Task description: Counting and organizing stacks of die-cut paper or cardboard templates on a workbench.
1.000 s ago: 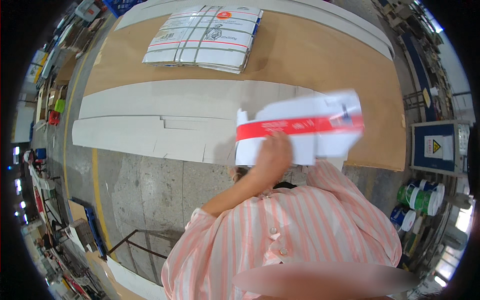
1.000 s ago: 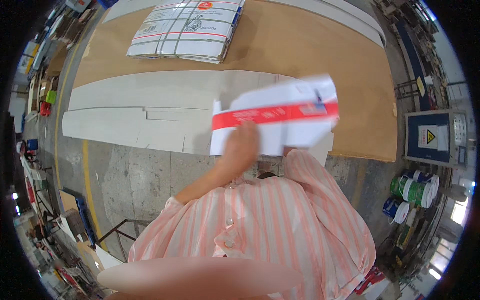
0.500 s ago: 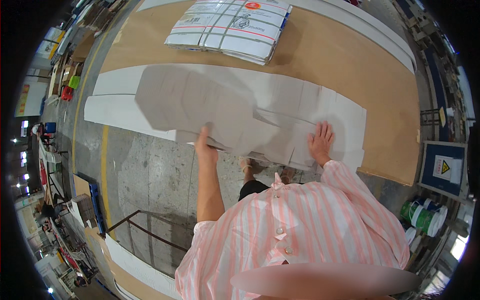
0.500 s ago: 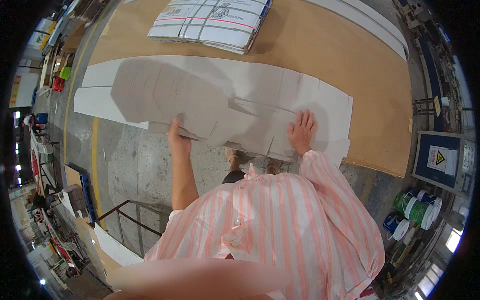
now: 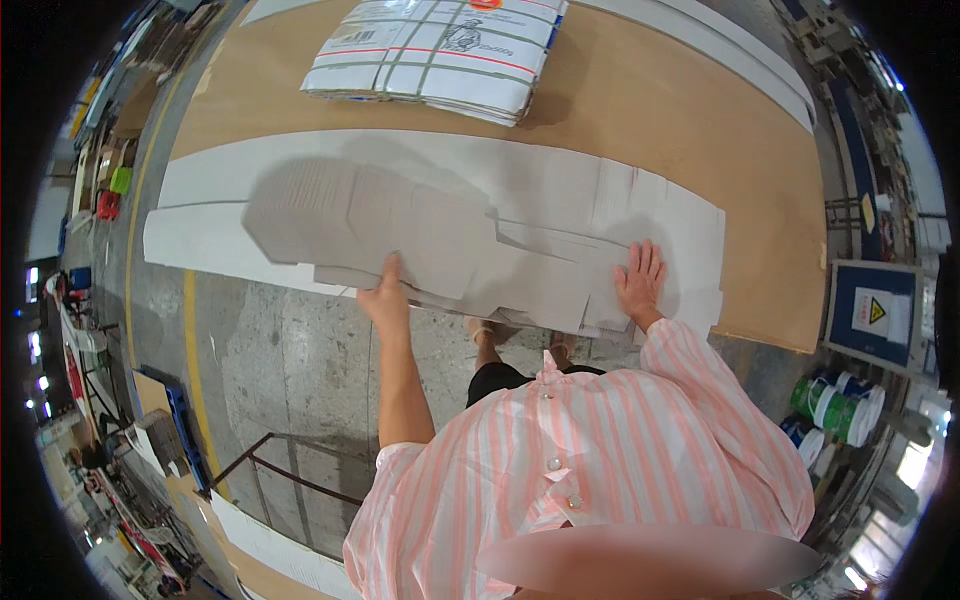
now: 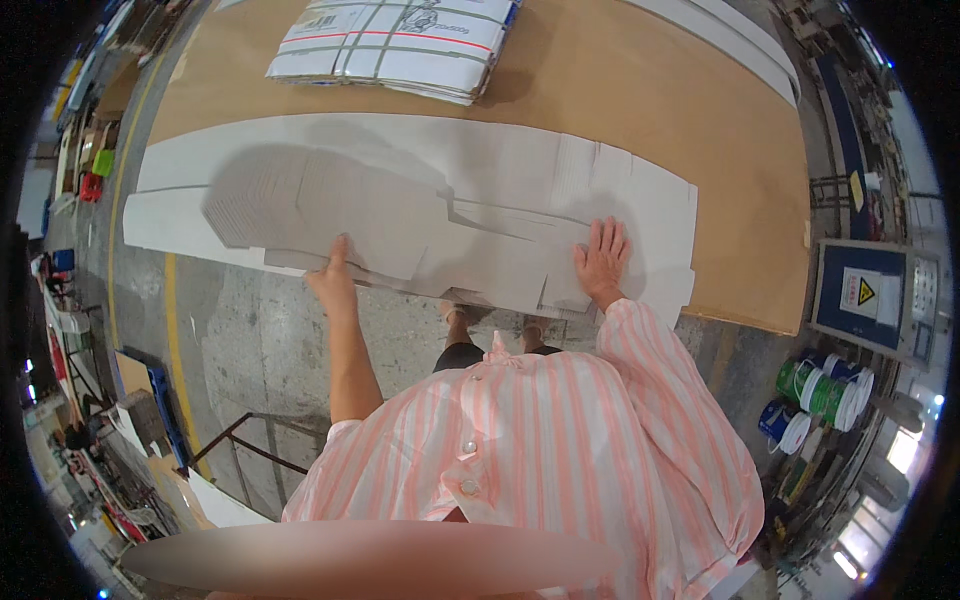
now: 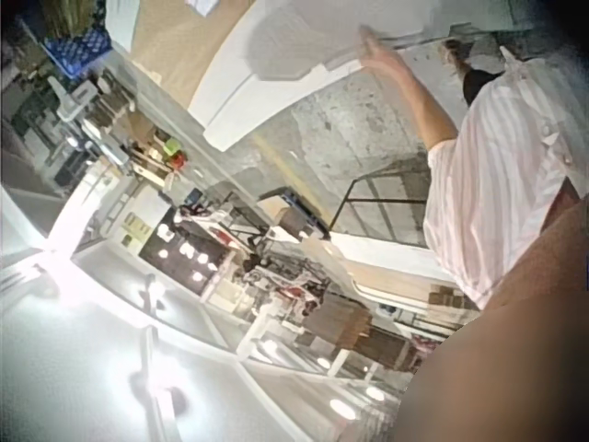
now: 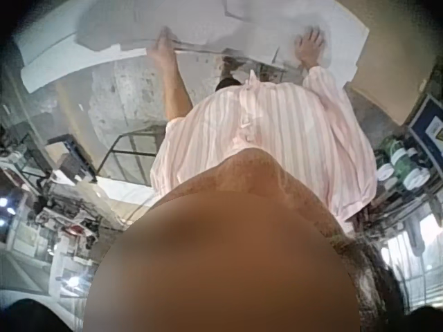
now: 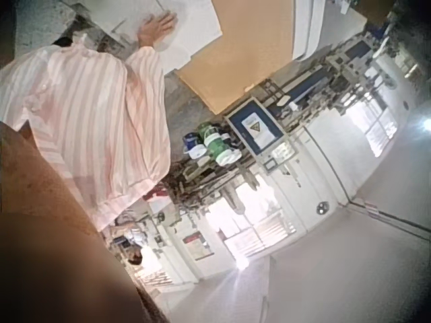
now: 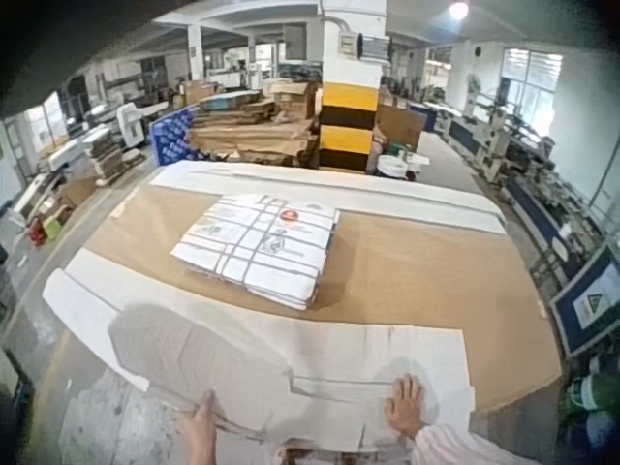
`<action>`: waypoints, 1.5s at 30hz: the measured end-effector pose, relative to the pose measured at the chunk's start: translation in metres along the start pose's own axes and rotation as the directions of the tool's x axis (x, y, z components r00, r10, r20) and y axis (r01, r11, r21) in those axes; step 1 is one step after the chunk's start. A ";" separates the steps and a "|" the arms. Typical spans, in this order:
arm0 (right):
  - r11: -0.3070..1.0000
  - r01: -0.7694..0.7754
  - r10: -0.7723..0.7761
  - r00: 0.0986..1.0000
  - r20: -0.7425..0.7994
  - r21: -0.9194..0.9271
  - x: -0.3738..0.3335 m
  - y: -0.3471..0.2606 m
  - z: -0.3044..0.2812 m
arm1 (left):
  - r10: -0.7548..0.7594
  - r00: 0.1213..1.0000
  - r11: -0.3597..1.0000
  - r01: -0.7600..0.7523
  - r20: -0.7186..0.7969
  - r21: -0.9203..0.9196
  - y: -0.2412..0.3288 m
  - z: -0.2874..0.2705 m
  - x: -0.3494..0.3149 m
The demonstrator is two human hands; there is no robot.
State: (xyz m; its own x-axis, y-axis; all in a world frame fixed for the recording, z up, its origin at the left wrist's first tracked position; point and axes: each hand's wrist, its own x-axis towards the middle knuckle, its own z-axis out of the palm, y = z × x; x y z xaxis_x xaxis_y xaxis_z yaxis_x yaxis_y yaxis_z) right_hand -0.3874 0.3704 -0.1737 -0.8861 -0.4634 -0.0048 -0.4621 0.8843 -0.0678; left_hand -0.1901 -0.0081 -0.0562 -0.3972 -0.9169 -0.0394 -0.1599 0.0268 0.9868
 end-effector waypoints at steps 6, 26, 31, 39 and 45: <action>0.999 -0.044 0.046 0.972 0.231 -0.015 -0.005 0.025 0.011 | 0.629 0.428 0.410 -0.892 0.649 0.191 0.108 0.099 -0.111; 1.000 -0.008 0.008 0.999 -0.038 -0.008 -0.007 0.019 -0.005 | -0.478 0.870 0.537 0.395 0.116 -0.746 -0.039 -0.014 0.004; 1.000 0.008 -0.009 0.998 -0.067 -0.028 -0.006 0.022 -0.002 | -0.513 0.852 0.699 0.487 0.107 -0.523 -0.096 -0.028 0.025; 0.997 -0.057 0.063 0.993 -0.104 0.056 0.033 0.027 -0.019 | 0.132 0.991 0.981 -0.133 0.019 0.139 -0.087 -0.032 0.020; 0.973 -0.213 0.228 0.939 -0.258 0.085 0.155 0.047 -0.018 | -0.101 0.995 0.995 0.101 -0.023 0.021 -0.058 -0.012 0.015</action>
State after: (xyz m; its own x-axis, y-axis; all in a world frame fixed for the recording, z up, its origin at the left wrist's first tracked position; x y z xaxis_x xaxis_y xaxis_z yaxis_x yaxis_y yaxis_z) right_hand -0.5469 0.3410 -0.1600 -0.9465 -0.2186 0.2373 -0.2581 0.9544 -0.1502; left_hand -0.1759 -0.0277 -0.1123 -0.3582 -0.9238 -0.1353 -0.2180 -0.0582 0.9742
